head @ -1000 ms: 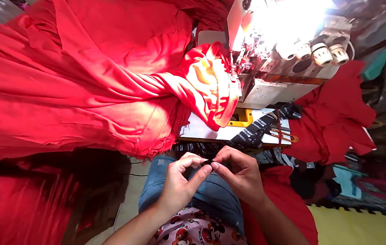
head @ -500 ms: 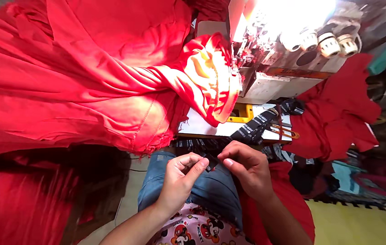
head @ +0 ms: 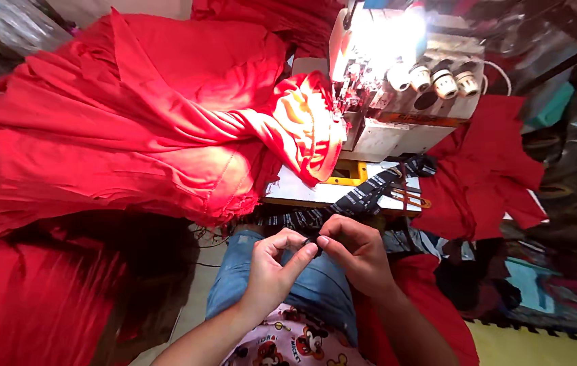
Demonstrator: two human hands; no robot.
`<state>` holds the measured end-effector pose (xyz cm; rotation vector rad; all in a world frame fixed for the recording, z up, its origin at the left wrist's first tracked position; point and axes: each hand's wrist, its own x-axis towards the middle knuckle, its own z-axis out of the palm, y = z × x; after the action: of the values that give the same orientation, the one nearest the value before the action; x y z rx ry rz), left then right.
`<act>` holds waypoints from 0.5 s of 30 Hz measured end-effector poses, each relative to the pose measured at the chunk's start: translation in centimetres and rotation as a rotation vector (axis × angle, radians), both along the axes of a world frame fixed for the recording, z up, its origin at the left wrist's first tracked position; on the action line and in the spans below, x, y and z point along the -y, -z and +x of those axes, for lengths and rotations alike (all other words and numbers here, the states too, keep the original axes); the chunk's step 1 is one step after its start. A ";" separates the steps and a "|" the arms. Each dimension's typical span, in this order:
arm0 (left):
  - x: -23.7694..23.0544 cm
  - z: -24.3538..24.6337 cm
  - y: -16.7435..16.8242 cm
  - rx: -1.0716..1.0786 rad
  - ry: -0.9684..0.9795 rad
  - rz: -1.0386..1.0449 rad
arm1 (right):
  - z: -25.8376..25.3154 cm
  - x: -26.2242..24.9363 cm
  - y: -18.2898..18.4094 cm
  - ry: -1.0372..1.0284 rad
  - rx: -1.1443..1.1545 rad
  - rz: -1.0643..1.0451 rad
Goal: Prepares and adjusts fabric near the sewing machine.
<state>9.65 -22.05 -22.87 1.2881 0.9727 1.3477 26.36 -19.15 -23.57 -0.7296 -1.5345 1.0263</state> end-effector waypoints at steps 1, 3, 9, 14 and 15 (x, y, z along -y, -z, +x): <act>0.3 0.2 0.0 0.010 0.003 0.004 | -0.1 0.3 0.0 0.013 -0.031 0.003; 0.6 0.8 -0.4 0.035 -0.012 -0.010 | -0.2 0.7 -0.2 0.037 -0.082 0.011; -0.4 0.5 -0.4 -0.167 -0.013 0.198 | 1.4 -0.6 -0.6 0.105 0.147 0.289; -2.9 -0.8 -0.6 -0.645 0.007 0.612 | 2.9 -1.8 -2.0 0.119 0.494 0.458; -3.5 -0.9 -0.7 -0.679 0.034 0.651 | 3.1 -2.0 -2.0 0.112 0.513 0.475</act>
<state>8.76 -18.59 -22.17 2.3463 0.9657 1.2610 29.45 -17.13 -21.57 -0.7582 -2.0520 0.3671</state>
